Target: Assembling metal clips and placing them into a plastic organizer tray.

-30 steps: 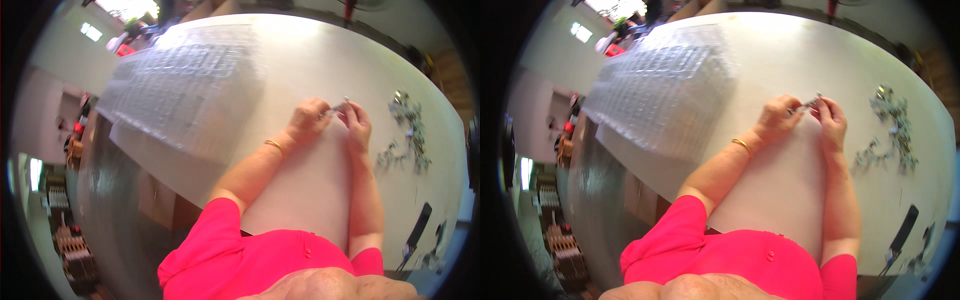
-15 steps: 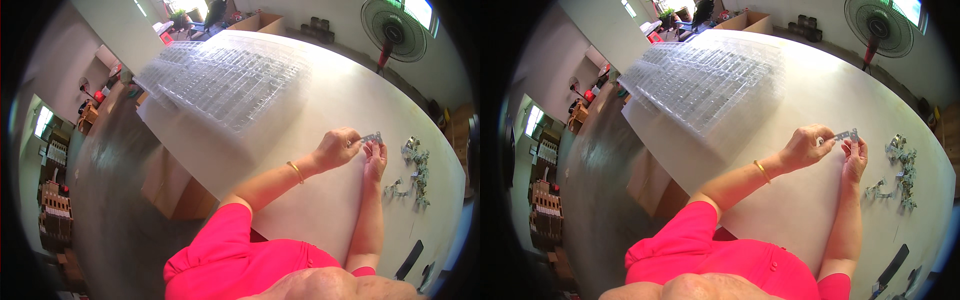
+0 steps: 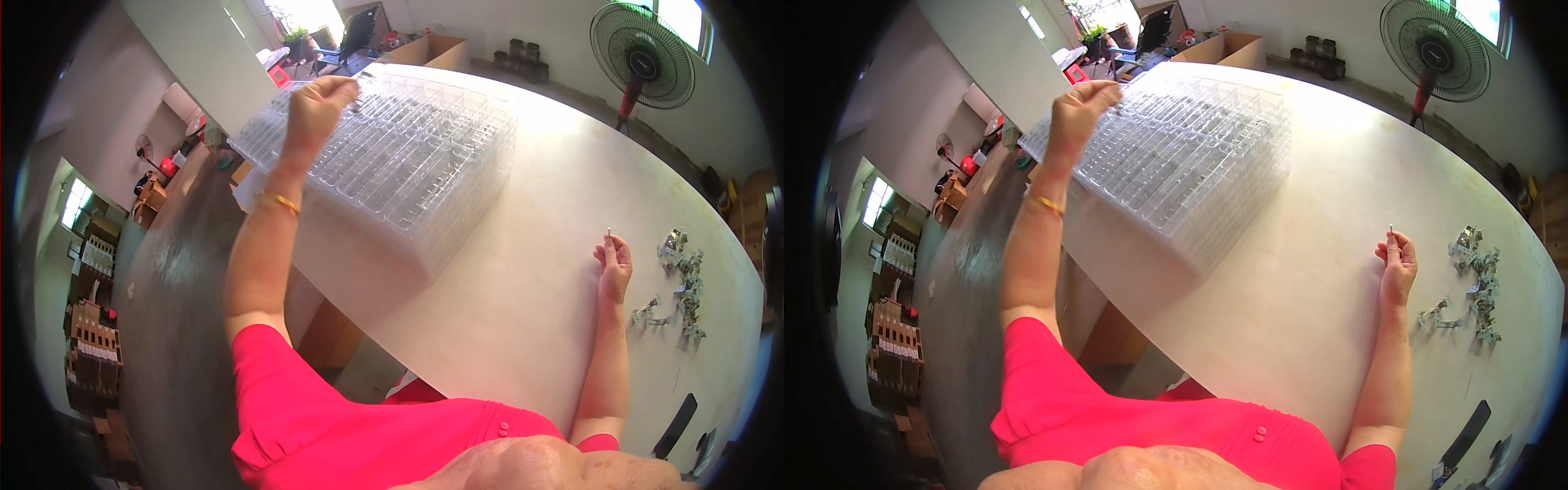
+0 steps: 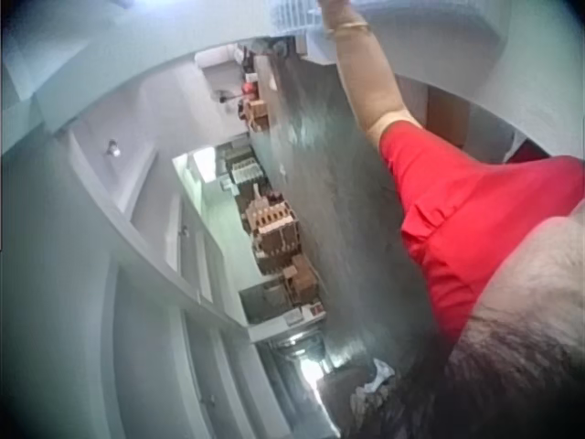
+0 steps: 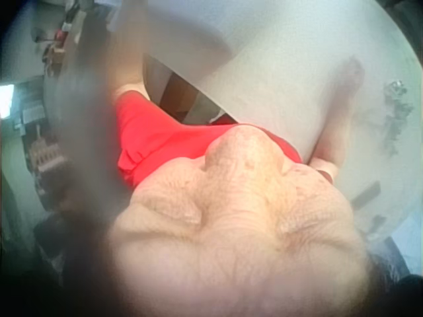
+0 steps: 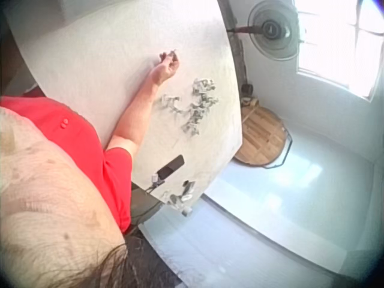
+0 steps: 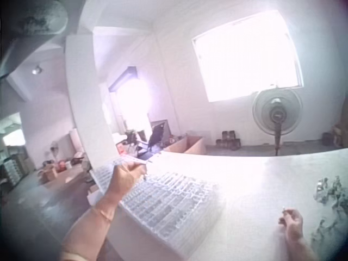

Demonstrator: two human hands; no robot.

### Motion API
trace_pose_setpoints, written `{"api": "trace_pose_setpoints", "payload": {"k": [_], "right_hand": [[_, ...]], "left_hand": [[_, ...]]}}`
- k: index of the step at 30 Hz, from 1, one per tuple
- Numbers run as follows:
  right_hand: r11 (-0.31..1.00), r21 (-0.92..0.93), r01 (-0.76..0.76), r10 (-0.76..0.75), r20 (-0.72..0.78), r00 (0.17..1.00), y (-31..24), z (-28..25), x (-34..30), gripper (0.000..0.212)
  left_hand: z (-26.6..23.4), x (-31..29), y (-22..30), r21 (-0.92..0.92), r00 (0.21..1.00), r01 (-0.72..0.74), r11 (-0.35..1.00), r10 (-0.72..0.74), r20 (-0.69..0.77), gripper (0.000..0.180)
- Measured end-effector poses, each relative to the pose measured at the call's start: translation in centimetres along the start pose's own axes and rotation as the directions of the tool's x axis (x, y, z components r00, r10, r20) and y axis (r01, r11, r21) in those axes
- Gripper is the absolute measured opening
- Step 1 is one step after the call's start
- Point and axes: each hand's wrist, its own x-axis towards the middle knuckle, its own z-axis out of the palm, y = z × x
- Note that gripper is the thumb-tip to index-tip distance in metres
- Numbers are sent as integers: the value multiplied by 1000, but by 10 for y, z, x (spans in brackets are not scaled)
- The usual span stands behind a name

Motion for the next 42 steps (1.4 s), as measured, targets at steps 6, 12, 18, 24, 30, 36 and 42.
{"api": "trace_pose_setpoints", "payload": {"k": [6,12,18,24,30,36,42], "right_hand": [[989,-132,69,-62,50,997,14,0,2,11],[980,-187,64,-53,60,997,10,0,-3,10],[987,-156,40,-32,55,998,1,4,-8,9],[983,-179,34,-20,83,996,4,0,-8,10],[987,-158,31,-19,76,997,3,0,-9,10],[989,-151,8,5,91,996,4,-1,-8,10],[985,-174,2,15,94,995,4,1,-8,10]], "left_hand": [[-40,102,-122,426,978,209,880,-186,-96,23],[-7,136,-138,788,951,214,578,-308,-32,24],[5,157,-164,878,908,260,401,-412,-80,34],[5,159,-182,903,913,182,390,-407,-9,31],[14,162,-182,903,925,132,410,-377,36,30],[15,161,-188,901,919,120,417,-391,58,29],[8,161,-198,904,923,96,417,-377,76,27]]}}
